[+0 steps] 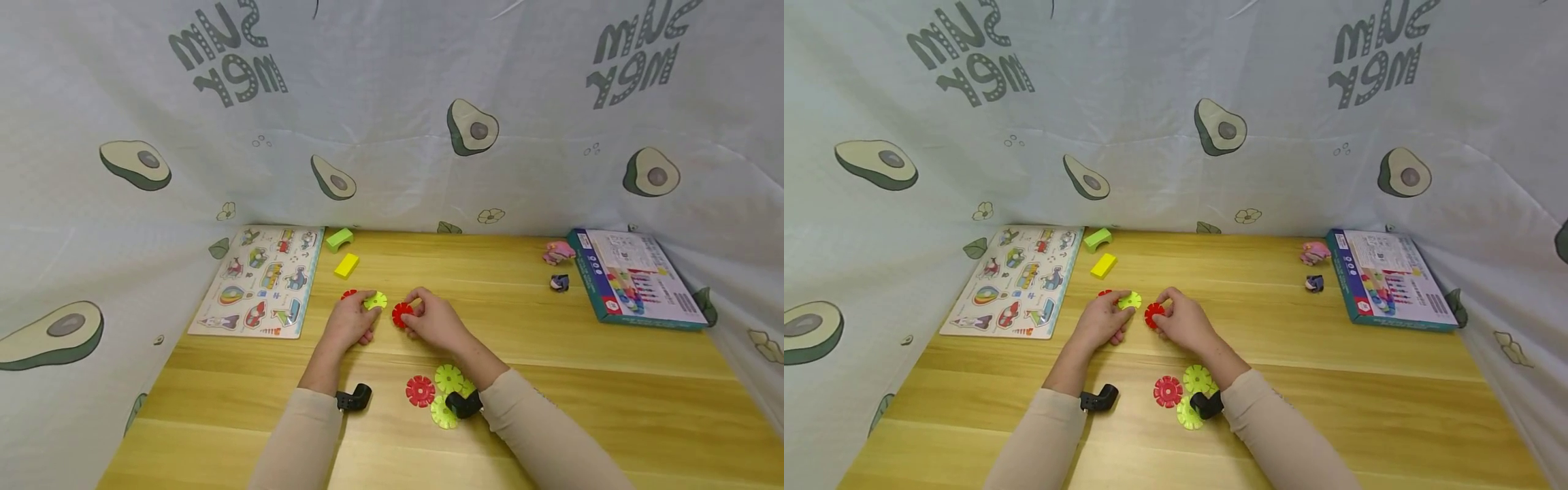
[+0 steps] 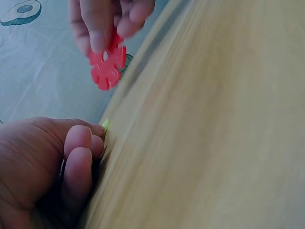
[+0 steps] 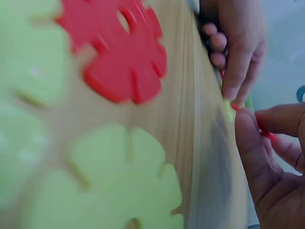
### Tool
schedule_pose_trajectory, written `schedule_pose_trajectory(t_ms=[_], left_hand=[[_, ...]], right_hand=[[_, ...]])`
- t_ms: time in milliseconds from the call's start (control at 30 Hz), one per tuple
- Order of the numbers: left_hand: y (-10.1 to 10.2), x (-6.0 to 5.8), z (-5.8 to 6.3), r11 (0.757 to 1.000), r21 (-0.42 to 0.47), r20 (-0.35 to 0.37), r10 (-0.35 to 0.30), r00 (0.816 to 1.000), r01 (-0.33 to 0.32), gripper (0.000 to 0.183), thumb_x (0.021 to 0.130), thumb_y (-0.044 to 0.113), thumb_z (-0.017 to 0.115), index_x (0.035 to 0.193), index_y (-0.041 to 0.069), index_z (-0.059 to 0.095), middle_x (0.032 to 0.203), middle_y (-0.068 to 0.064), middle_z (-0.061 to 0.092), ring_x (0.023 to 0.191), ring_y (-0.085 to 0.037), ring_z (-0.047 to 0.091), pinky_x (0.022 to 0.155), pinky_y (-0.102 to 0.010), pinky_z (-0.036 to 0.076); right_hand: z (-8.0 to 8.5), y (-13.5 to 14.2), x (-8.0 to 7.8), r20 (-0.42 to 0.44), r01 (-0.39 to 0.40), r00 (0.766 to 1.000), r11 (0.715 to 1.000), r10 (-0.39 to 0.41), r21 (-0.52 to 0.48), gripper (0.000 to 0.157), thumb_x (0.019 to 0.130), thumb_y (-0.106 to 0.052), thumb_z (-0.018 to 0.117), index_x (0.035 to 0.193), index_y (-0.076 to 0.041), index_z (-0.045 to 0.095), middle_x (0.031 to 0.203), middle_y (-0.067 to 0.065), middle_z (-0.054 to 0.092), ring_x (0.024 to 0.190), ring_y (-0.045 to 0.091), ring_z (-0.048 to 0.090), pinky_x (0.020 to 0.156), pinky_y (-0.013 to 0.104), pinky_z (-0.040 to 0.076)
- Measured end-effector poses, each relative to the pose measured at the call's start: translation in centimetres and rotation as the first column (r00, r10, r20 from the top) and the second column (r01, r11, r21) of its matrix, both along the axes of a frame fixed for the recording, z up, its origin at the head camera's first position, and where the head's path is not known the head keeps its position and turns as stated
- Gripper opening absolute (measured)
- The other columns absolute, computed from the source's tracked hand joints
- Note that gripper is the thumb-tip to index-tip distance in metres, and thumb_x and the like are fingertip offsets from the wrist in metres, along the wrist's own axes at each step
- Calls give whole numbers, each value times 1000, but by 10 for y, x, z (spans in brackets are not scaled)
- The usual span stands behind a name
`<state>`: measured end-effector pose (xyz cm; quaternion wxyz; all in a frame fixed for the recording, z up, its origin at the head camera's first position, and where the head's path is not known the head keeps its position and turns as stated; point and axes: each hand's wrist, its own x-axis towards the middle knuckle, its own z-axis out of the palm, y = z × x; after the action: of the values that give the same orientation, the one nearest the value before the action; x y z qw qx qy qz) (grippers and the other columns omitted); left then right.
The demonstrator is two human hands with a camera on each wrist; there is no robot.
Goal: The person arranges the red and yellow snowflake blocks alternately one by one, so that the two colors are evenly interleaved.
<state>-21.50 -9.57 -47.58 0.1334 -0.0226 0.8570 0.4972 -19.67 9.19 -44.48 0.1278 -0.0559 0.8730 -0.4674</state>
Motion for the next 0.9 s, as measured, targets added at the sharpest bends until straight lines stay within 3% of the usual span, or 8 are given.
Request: schedule_pose_trajectory(t_ms=[100,200,300,500,700,900], left_hand=[[0,0,-1,1000,-1,-5,0,1000,0,46,90,25,62,132,16,50,58,-10,59,42,-21,58,43,-32,52],[-1,-1,-1,1000,2,-12,-1,1000,1,45,90,24,62,132,15,50,58,-11,58,42,-21,58,42,-33,52],[0,0,-1,1000,7,-20,-1,1000,1,45,90,24,62,132,15,50,57,-11,58,42,-21,58,42,-33,52],[1,0,2,1000,7,-25,-8,1000,9,45,90,24,62,132,15,50,56,-10,58,41,-21,58,42,-33,51],[1,0,1,1000,4,-26,-8,1000,8,45,90,24,62,132,16,50,56,-10,58,41,-21,58,42,-33,51],[0,0,-1,1000,-13,-44,-28,999,27,47,89,27,62,133,18,49,56,-9,57,41,-21,58,42,-32,51]], right_hand=[[-4,-3,-16,40,58,997,998,-58,-3,26,87,-12,65,109,-12,51,73,8,59,56,18,63,52,28,53],[-6,-7,-28,49,57,997,998,-59,36,24,88,-14,64,109,-10,51,70,7,61,55,17,62,50,27,51],[-7,-10,-37,23,44,999,991,-47,124,24,88,-17,64,107,-11,52,63,5,61,50,15,59,45,25,47],[-8,-11,-44,-45,57,998,945,-45,323,24,86,-27,67,101,-12,57,54,1,54,43,13,46,40,23,34],[-9,-9,-43,-31,44,999,956,-36,291,26,86,-28,67,104,-12,56,55,2,57,44,13,51,40,23,38],[-1,3,-32,-50,33,999,966,-21,256,33,84,-30,68,111,-14,56,68,3,56,54,16,49,48,26,40]])
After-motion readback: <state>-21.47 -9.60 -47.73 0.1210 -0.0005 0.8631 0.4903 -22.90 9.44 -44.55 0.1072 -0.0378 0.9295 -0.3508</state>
